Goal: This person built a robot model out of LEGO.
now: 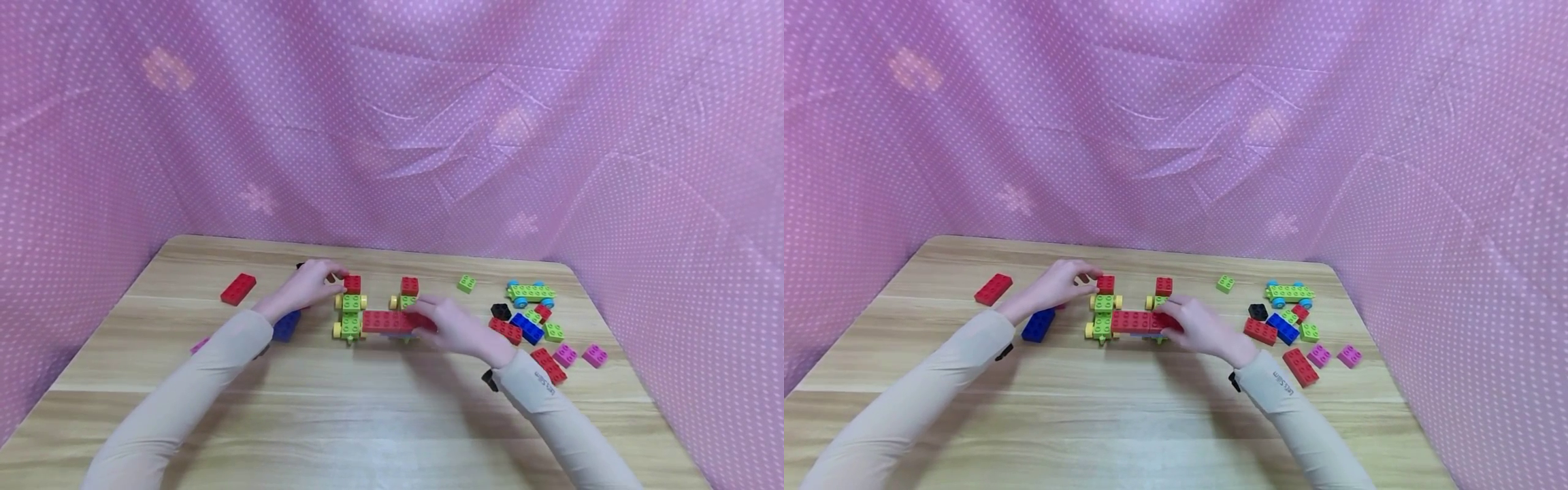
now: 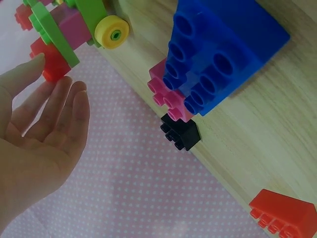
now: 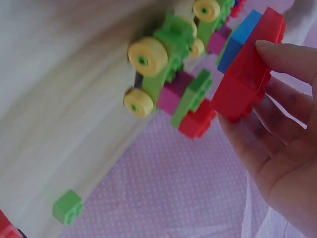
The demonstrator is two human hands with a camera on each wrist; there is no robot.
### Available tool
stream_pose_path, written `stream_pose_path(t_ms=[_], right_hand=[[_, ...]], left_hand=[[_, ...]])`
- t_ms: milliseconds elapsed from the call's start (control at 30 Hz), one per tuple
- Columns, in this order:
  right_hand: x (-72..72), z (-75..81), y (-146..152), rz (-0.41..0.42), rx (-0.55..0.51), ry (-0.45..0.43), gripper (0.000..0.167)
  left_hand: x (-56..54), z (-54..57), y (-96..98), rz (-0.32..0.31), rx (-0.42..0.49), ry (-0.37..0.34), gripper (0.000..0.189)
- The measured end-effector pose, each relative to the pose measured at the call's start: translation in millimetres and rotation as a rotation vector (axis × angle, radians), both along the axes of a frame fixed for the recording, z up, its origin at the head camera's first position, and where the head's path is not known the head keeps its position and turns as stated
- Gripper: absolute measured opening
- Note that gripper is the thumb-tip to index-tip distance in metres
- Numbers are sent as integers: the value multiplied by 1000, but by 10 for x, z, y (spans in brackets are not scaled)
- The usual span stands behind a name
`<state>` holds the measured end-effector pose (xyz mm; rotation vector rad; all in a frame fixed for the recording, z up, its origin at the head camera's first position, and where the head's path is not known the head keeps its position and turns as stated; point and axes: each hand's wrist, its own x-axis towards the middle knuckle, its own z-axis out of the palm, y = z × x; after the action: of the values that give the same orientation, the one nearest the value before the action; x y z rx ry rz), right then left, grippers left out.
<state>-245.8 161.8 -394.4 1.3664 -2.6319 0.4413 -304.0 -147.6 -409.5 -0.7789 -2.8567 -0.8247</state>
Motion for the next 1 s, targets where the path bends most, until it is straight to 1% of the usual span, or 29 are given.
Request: stream_pose_path(t_ms=[167, 300, 467, 667, 833, 1000], right_hand=[[-157, 125, 5, -33, 5, 6, 33], [-276, 180, -22, -59, 7, 5, 33], [-406, 200, -78, -68, 3, 7, 31], [-534, 220, -136, -88, 0, -11, 34], [-617, 236, -179, -118, 16, -37, 35], [-682, 244, -230, -131, 31, -45, 36]], left_hand=[[4, 9, -6, 0, 3, -4, 32], [7, 13, -7, 11, -4, -9, 32], [18, 23, 6, 8, -22, 21, 32], [23, 30, 16, 11, -31, 42, 31], [21, 24, 14, 22, -27, 31, 33], [34, 57, 4, 41, -16, 6, 40]])
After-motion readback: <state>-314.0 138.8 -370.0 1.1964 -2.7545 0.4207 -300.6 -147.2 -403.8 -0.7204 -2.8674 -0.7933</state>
